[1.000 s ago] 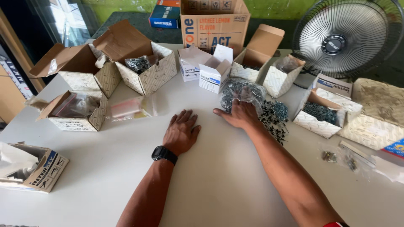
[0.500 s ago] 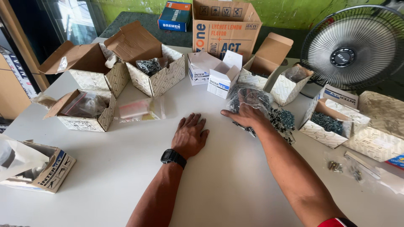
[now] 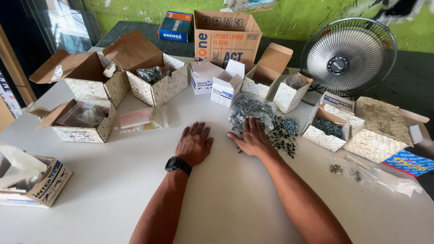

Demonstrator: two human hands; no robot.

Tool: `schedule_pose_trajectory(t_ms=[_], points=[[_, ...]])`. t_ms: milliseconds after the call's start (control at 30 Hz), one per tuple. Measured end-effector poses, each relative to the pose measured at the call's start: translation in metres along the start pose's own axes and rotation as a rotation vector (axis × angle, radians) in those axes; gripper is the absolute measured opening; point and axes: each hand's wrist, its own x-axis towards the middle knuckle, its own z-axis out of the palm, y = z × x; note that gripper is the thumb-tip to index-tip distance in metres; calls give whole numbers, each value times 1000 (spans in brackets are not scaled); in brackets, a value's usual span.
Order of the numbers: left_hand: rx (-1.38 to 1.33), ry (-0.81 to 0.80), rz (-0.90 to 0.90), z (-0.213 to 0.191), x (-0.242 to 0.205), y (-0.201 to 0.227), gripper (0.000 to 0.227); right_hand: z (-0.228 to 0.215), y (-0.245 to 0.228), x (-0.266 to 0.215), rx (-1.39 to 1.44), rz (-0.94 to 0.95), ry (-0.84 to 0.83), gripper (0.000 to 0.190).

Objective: The person sorts small metal pins on a white table, picking them up and arranging them into piles. They then gather the sorted pins and place them into a small plastic bag, which is subsequently put into a cardboard box.

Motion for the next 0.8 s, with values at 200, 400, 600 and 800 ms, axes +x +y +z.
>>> schedule_pose_trajectory(t_ms=[200,400,600,800], points=[[25,9,7,0,0,0,52,6,-9,-30,29,-7,112,110],[17,-15,-10,-7,-2,5,51,17,-17,-49,7,-1,152,107],[17,-36,-21,-8,-2,5,53,25,-24,-63,16,8,146,103],[-1,-20,-25,-9,-3,6,52,9,-14,-54,153,-13,294,90]])
